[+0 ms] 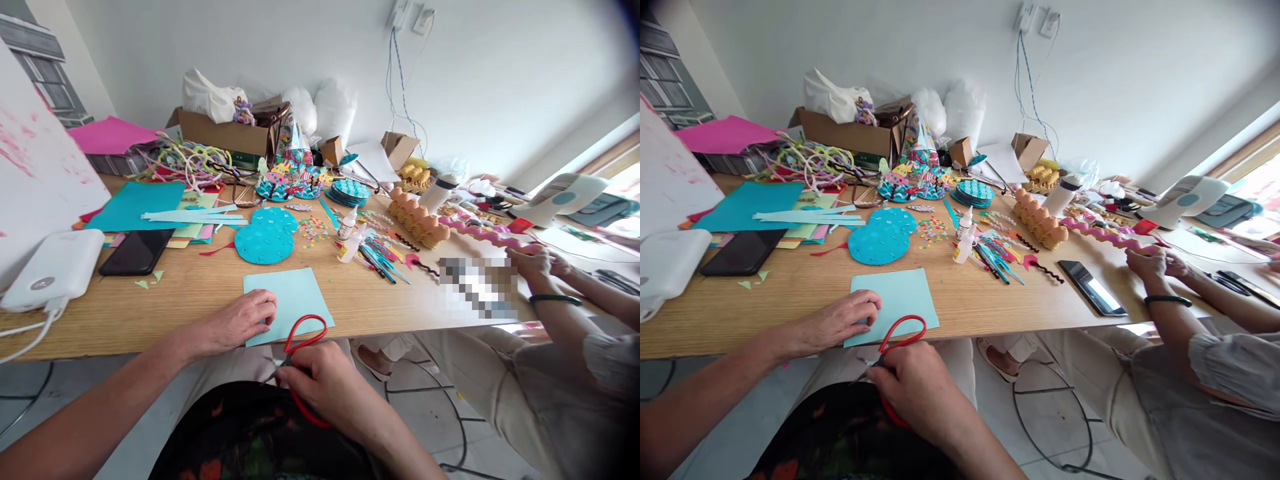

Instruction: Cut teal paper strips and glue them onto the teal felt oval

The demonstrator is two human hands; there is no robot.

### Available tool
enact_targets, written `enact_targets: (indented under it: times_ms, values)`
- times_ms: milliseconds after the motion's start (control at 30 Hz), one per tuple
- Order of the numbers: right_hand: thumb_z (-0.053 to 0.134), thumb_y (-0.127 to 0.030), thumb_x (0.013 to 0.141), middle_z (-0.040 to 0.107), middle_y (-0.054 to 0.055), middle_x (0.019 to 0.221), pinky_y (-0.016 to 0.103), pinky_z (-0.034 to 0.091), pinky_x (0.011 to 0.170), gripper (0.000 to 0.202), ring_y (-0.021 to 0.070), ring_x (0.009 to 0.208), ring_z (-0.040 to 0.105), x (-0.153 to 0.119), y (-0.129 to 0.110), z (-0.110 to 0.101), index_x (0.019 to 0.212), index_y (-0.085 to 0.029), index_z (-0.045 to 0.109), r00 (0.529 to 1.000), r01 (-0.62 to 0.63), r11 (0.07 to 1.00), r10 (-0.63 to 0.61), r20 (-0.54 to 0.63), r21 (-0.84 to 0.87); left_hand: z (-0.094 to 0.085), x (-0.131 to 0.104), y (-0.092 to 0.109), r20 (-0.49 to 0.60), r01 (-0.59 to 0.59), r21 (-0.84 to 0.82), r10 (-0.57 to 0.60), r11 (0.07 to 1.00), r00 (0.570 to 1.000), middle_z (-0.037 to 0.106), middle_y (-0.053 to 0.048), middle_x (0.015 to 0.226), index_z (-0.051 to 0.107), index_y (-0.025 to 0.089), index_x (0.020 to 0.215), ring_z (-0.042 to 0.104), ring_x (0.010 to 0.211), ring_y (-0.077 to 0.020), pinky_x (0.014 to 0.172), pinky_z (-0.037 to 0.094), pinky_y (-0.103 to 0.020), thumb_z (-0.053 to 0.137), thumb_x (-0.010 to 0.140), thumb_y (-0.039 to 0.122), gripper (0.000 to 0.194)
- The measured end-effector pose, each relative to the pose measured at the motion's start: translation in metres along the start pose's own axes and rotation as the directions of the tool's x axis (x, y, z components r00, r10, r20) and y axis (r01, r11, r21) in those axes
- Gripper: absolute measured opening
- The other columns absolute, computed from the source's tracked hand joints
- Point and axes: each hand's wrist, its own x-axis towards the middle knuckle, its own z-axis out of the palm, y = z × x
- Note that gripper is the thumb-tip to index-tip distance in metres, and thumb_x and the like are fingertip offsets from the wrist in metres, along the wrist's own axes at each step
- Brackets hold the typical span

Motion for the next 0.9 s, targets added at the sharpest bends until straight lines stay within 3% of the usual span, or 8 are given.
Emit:
enact_targets:
  times_ms: [133,233,333,500,767,833,900]
  values:
    - [0.048,-0.030,0.085,0.053,-0.002,0.051,0.021,0.025,0.050,0.033,0.0094,0.049,0.042,-0.003,0.036,-0.036,0.057,-0.017,0.057,0.970,-0.214,0.960,0.186,-0.159,-0.179,0.003,0.002,0.002,-0.003,-0.001,0.025,0.001,1.000,1.000,0.050,-0.004,0.100,0.049,0.019,0.080,0.049,0.089,-0.0166,0.080,0.041,-0.027,0.038,0.090,0.014,0.015]
    - [0.043,-0.037,0.087,0.058,0.002,0.055,0.023,0.025,0.049,0.039,0.0122,0.052,0.047,0.001,0.070,-0.058,0.056,-0.018,0.057,0.884,-0.446,0.842,0.363,-0.293,-0.304,0.001,0.003,0.006,-0.013,0.009,0.055,-0.009,0.998,1.000,0.053,-0.004,0.098,0.050,0.019,0.081,0.051,0.087,-0.0164,0.077,0.041,-0.026,0.036,0.089,0.013,0.018]
    - [0.040,-0.039,0.088,0.063,0.006,0.062,0.024,0.026,0.050,0.040,0.0150,0.057,0.052,0.008,0.098,-0.073,0.059,-0.018,0.059,0.840,-0.532,0.773,0.433,-0.327,-0.345,-0.007,0.000,0.008,-0.084,0.038,0.092,-0.030,0.995,0.996,0.055,-0.004,0.098,0.051,0.020,0.087,0.051,0.093,-0.0184,0.080,0.040,-0.027,0.037,0.089,0.017,0.015]
    - [0.042,-0.037,0.087,0.066,0.012,0.073,0.027,0.030,0.055,0.036,0.0206,0.070,0.059,0.019,0.117,-0.082,0.065,-0.016,0.061,0.824,-0.558,0.741,0.439,-0.359,-0.374,-0.023,-0.007,0.000,-0.167,0.178,0.126,-0.157,0.976,0.973,0.058,-0.004,0.095,0.053,0.020,0.091,0.054,0.090,-0.0192,0.078,0.041,-0.027,0.037,0.089,0.029,0.019]
    - [0.043,-0.034,0.087,0.063,0.011,0.095,0.030,0.037,0.066,0.024,0.0246,0.088,0.057,0.023,0.120,-0.087,0.082,-0.018,0.060,0.809,-0.560,0.726,0.377,-0.452,-0.398,-0.017,-0.008,0.004,-0.049,0.224,0.106,-0.220,0.969,0.974,0.058,-0.003,0.095,0.054,0.020,0.095,0.054,0.089,-0.0184,0.077,0.041,-0.026,0.042,0.088,0.029,0.016]
    - [0.047,-0.031,0.085,0.061,0.009,0.100,0.030,0.038,0.072,0.018,0.0233,0.094,0.055,0.018,0.114,-0.087,0.085,-0.019,0.060,0.823,-0.511,0.774,0.314,-0.474,-0.374,-0.013,-0.007,0.008,-0.019,0.218,0.129,-0.218,0.967,0.976,0.059,-0.003,0.096,0.055,0.021,0.095,0.053,0.091,-0.0196,0.078,0.040,-0.027,0.049,0.085,0.030,0.015]
    - [0.050,-0.026,0.084,0.060,0.006,0.097,0.028,0.039,0.074,0.011,0.0205,0.091,0.055,0.012,0.102,-0.083,0.086,-0.019,0.059,0.870,-0.368,0.877,0.207,-0.448,-0.310,-0.008,-0.006,0.013,0.028,0.212,0.158,-0.219,0.964,0.975,0.059,-0.003,0.096,0.055,0.021,0.096,0.053,0.092,-0.0210,0.077,0.040,-0.028,0.057,0.080,0.032,0.019]
